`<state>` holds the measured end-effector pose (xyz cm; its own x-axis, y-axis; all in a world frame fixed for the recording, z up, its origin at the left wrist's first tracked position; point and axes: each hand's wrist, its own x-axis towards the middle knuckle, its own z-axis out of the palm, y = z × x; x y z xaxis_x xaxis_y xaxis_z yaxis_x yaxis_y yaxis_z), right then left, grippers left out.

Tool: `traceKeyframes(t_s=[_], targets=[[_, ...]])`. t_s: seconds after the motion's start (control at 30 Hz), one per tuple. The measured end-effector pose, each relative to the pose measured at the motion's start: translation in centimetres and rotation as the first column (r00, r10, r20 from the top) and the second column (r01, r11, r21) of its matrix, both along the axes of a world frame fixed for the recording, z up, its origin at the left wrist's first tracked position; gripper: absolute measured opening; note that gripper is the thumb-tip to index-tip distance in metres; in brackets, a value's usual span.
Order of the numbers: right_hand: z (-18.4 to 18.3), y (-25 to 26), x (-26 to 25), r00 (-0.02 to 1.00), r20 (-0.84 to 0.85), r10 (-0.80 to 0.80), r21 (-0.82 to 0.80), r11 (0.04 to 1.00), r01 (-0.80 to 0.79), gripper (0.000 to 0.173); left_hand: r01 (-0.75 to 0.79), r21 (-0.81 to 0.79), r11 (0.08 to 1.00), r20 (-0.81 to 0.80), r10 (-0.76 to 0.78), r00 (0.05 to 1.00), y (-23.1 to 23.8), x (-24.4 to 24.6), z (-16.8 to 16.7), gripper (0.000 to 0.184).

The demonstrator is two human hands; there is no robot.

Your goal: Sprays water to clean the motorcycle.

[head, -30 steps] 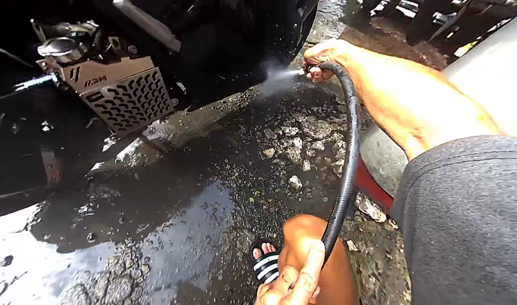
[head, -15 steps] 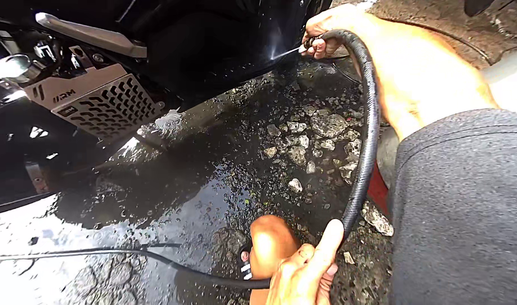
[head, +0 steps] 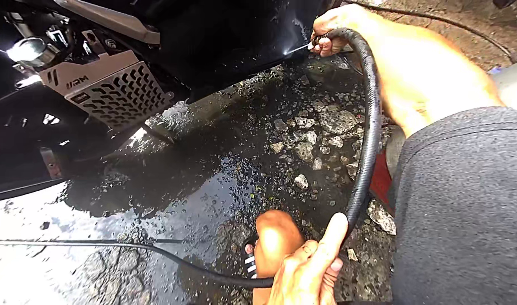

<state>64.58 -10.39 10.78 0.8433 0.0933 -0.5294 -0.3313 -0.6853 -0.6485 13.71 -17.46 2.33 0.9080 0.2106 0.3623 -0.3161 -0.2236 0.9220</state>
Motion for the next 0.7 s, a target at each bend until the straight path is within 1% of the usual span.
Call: traceKeyframes(t_s=[0.1, 0.2, 0.3, 0.4, 0.47, 0.57, 0.7], targets=[[-0.1, -0.5, 0.3, 0.999, -0.01, 0.033, 0.035, 0.999, -0.033, 0.012, 0.008, -0.004, 1.0, 0.024, -0.008, 1.0, -0.1, -0.2, -0.2, 0.044], [-0.2, -0.4, 0.5, 1.0, -0.001, -0.001, -0.003, 1.0, 0.001, 0.012, 0.017, -0.01, 1.0, 0.036, -0.016, 0.999, -0.1, -0.4, -0.3, 0.044], [0.2, 0.3, 0.0, 1.0, -0.023, 0.009, 0.013, 1.0, -0.009, 0.014, 0.033, -0.028, 0.999, 0.032, -0.032, 0.999, -0.1, -0.7, -0.4, 0.045], [1.1, 1.0, -0.4, 1.0, 0.001, -0.006, 0.04, 0.999, 0.006, 0.012, 0.038, -0.013, 0.999, 0.032, -0.038, 0.999, 0.2, -0.8, -0.4, 0.045], [1.5, 1.6, -0.2, 1.0, -0.006, 0.02, 0.011, 1.0, -0.02, 0.015, 0.034, -0.01, 0.999, 0.04, -0.034, 0.999, 0.4, -0.9, -0.4, 0.045], [1.8, 1.5, -1.3, 1.0, 0.016, 0.019, -0.022, 1.0, -0.019, 0.018, 0.033, -0.024, 0.999, 0.054, -0.031, 0.998, 0.6, -1.2, -0.2, 0.045], [1.9, 1.2, -1.7, 0.998, 0.017, 0.068, -0.037, 0.997, -0.067, 0.021, 0.04, -0.031, 0.999, 0.065, -0.038, 0.997, 0.9, -1.6, -0.1, 0.044]])
